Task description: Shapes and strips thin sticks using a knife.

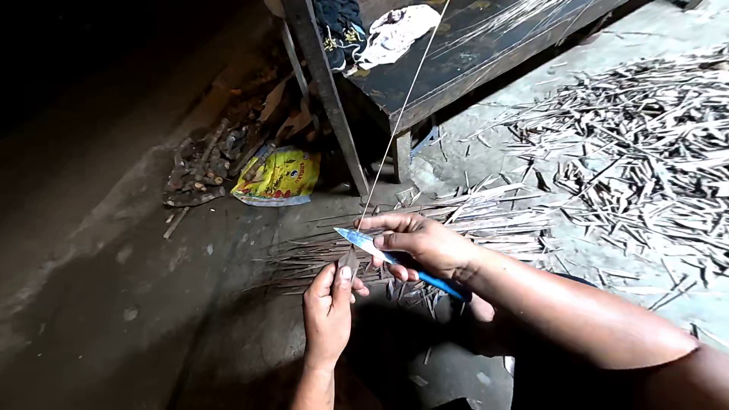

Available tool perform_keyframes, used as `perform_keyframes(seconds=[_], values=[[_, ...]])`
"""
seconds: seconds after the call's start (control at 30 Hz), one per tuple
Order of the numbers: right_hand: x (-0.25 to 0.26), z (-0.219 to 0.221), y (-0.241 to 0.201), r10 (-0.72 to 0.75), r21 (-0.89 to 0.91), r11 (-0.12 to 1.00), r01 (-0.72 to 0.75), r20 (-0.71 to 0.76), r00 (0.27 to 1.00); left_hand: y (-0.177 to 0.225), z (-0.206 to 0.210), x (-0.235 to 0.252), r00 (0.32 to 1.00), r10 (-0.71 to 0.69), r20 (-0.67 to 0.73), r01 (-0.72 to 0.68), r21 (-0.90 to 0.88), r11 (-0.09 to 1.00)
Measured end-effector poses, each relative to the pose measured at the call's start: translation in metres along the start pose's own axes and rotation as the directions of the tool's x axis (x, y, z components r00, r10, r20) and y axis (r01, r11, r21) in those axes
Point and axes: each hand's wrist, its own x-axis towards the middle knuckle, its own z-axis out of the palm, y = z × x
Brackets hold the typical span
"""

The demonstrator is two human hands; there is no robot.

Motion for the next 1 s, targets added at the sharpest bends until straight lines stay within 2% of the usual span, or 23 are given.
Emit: perform_keyframes(seconds=[0.2,0.33,0.5,0.63,0.8,0.87,1.0], values=[[-0.002,0.009,0.009,-0.045,-0.055,0.997,0.047,0.038,0.998,-0.002,-0.004,0.001,0.995,-0.093,0.029,0.096,-0.184,0.978],[0.001,-0.004,-0.006,-0.088,-0.009,0.996,0.088,-0.079,0.993,-0.001,-0.004,0.000,0.996,-0.087,0.029,0.091,-0.170,0.981],[-0.002,0.004,0.001,-0.038,-0.023,0.999,0.038,-0.016,0.999,-0.002,-0.004,0.002,0.995,-0.091,0.045,0.098,-0.163,0.982],[0.001,-0.009,-0.011,-0.078,0.024,0.996,0.081,-0.112,0.991,-0.002,-0.003,0.001,0.994,-0.094,0.056,0.102,-0.171,0.980],[-0.002,0.000,-0.001,-0.038,0.036,0.999,0.039,-0.027,0.999,-0.005,-0.004,0.002,0.992,-0.105,0.071,0.117,-0.195,0.974],[-0.002,-0.004,-0.007,-0.066,0.039,0.997,0.068,-0.064,0.996,-0.003,-0.005,0.001,0.990,-0.115,0.080,0.130,-0.210,0.969],[0.000,-0.033,-0.036,-0.173,0.039,0.981,0.190,-0.270,0.947,-0.005,-0.004,-0.001,0.990,-0.102,0.092,0.116,-0.159,0.980]])
